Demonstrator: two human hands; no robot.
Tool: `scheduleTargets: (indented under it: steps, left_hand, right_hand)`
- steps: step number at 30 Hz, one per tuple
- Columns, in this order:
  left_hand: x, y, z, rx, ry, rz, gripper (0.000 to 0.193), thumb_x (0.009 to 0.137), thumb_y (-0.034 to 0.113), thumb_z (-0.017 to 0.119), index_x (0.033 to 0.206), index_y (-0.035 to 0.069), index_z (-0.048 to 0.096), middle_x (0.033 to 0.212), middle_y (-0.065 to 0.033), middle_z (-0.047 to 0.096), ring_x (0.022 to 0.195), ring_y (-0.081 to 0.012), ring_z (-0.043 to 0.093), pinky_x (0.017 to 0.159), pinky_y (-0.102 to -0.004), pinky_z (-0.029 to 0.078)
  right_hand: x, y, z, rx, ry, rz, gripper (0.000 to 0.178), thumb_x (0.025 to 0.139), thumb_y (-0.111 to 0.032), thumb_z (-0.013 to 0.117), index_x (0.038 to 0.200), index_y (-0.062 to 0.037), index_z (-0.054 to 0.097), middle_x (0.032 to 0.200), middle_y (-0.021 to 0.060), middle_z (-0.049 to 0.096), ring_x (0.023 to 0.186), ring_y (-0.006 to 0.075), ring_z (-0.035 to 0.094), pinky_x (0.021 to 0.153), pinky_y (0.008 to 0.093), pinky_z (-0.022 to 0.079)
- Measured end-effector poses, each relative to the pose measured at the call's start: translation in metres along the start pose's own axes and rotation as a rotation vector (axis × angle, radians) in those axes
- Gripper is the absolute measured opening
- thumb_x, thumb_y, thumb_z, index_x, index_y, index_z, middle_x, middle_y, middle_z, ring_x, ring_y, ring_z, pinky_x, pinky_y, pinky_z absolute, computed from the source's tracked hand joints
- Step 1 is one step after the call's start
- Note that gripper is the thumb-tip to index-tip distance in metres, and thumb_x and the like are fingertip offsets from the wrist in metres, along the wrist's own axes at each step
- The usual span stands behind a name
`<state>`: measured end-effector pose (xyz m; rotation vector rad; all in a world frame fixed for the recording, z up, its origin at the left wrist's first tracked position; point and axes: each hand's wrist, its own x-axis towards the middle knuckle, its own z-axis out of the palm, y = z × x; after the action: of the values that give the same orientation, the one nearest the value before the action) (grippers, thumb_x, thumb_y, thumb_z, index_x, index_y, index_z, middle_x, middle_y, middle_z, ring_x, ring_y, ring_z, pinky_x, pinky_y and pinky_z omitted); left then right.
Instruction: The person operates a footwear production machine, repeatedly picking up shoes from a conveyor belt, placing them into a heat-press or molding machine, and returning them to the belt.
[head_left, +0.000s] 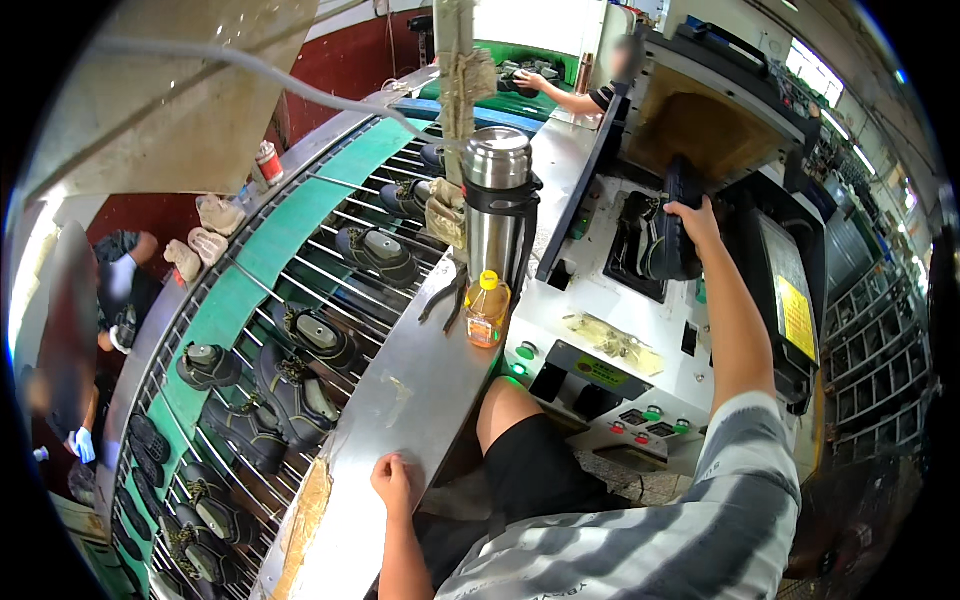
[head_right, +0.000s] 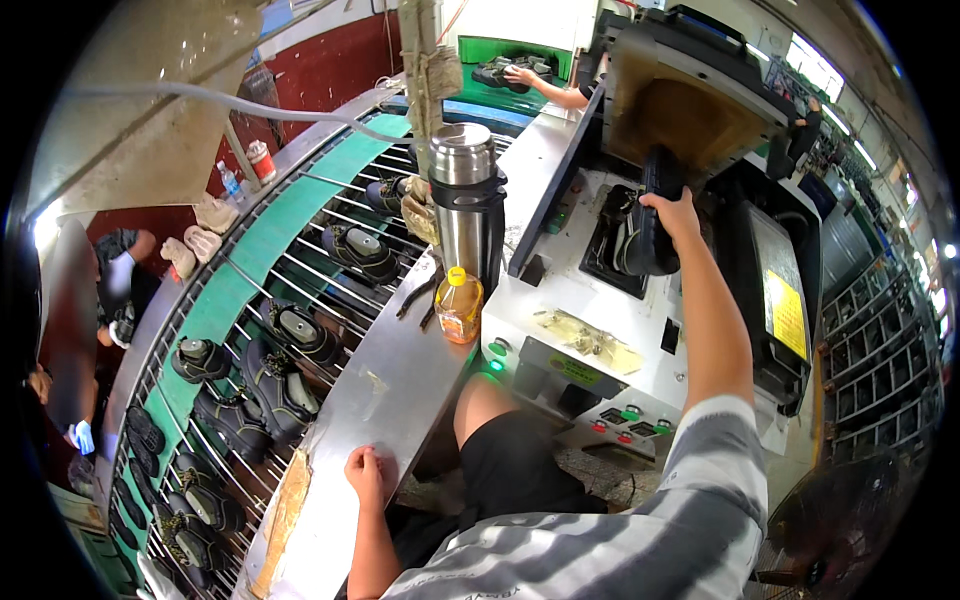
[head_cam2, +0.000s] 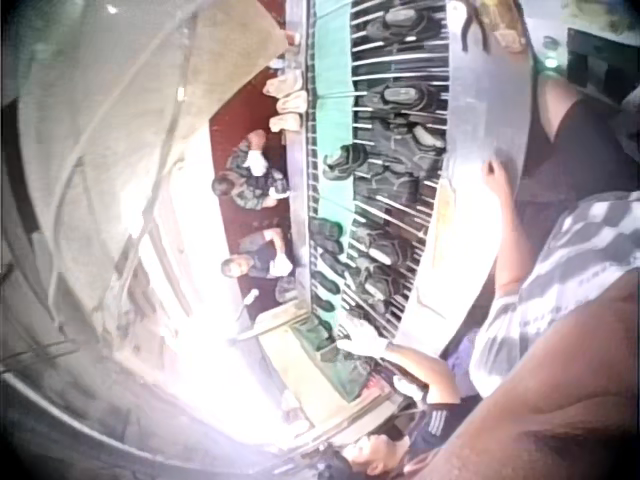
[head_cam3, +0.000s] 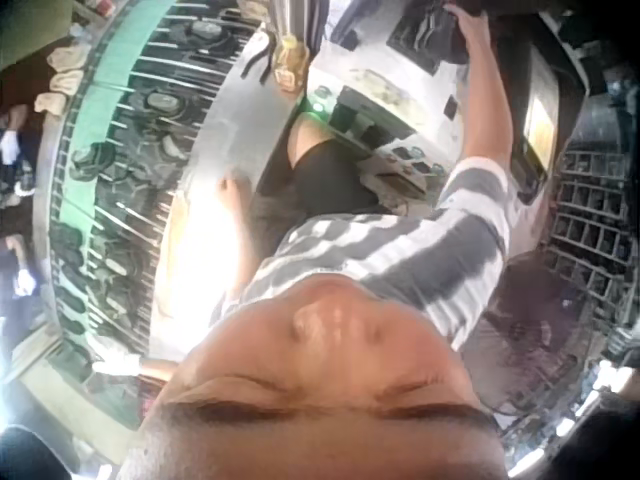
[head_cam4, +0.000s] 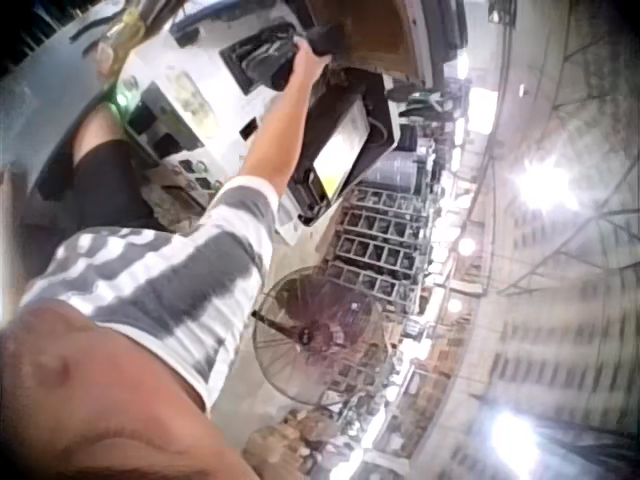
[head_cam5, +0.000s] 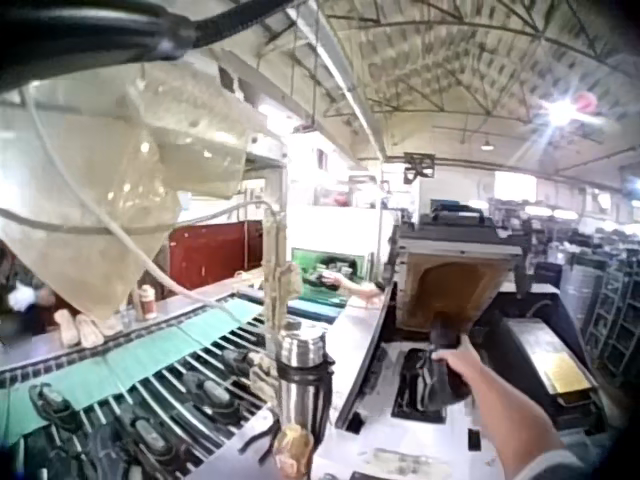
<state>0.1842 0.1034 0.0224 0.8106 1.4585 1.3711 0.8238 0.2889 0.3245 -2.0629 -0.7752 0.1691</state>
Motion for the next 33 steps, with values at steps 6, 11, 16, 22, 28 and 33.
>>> scheduleTargets:
  steps: [6, 11, 16, 22, 28, 33]
  left_hand:
    - [-0.002, -0.014, 0.005, 0.214, -0.039, 0.171, 0.010, 0.085, 0.006, 0.063, 0.085, -0.003, 0.067, 0.069, -0.0051, 0.064, 0.060, -0.0092, 0.059, 0.057, -0.0230, 0.048]
    - [-0.004, -0.004, 0.009, 0.187, 0.064, 0.125, 0.011, 0.087, 0.006, 0.061, 0.087, -0.003, 0.067, 0.073, -0.0070, 0.066, 0.061, -0.0108, 0.060, 0.060, -0.0242, 0.050]
    - [0.020, -0.020, 0.095, 0.180, -0.149, -0.028, 0.025, 0.089, 0.010, 0.060, 0.110, -0.003, 0.063, 0.105, -0.0102, 0.065, 0.098, -0.0208, 0.061, 0.090, -0.0313, 0.047]
    - [-0.023, 0.110, 0.247, 0.269, -0.700, -0.320, 0.062, 0.097, 0.025, 0.047, 0.147, -0.006, 0.027, 0.145, -0.0185, 0.042, 0.136, -0.0249, 0.037, 0.110, -0.0297, 0.029]
    - [-0.004, 0.004, 0.270, -0.589, -0.673, -0.403, 0.058, 0.098, 0.027, 0.048, 0.146, -0.002, 0.032, 0.137, -0.0163, 0.049, 0.124, -0.0235, 0.049, 0.108, -0.0377, 0.036]
    - [0.028, 0.035, 0.172, -0.048, -0.425, 0.104, 0.016, 0.091, 0.009, 0.060, 0.101, -0.001, 0.068, 0.089, -0.0061, 0.069, 0.080, -0.0135, 0.064, 0.073, -0.0278, 0.052]
  right_hand:
    - [0.064, 0.031, 0.076, -0.541, -0.046, 0.116, 0.114, 0.057, -0.049, 0.075, 0.147, 0.0010, 0.028, 0.144, 0.0264, 0.041, 0.131, 0.0380, 0.045, 0.107, 0.0427, 0.039]
    - [0.033, 0.010, 0.094, -0.644, -0.083, 0.158, 0.099, 0.069, -0.056, 0.066, 0.144, 0.0007, 0.035, 0.141, 0.0273, 0.045, 0.128, 0.0392, 0.048, 0.105, 0.0476, 0.040]
    - [-0.044, 0.016, 0.071, -0.729, -0.140, -0.105, 0.076, 0.093, -0.059, 0.042, 0.137, 0.0033, 0.043, 0.142, 0.0278, 0.042, 0.128, 0.0418, 0.045, 0.105, 0.0479, 0.037]
    - [-0.208, 0.108, -0.003, -0.375, -0.066, -0.857, 0.043, 0.083, -0.026, 0.068, 0.116, 0.0012, 0.060, 0.116, 0.0203, 0.061, 0.109, 0.0384, 0.056, 0.094, 0.0452, 0.045]
    - [-0.394, 0.172, 0.005, 0.055, -0.505, -0.457, 0.003, 0.081, -0.006, 0.063, 0.079, -0.0038, 0.063, 0.080, 0.0132, 0.065, 0.073, 0.0286, 0.063, 0.064, 0.0364, 0.049]
    - [-0.456, 0.193, 0.044, 0.033, -0.847, -0.668, 0.004, 0.074, -0.007, 0.067, 0.077, -0.0092, 0.067, 0.068, 0.0091, 0.056, 0.063, 0.0288, 0.057, 0.057, 0.0371, 0.047]
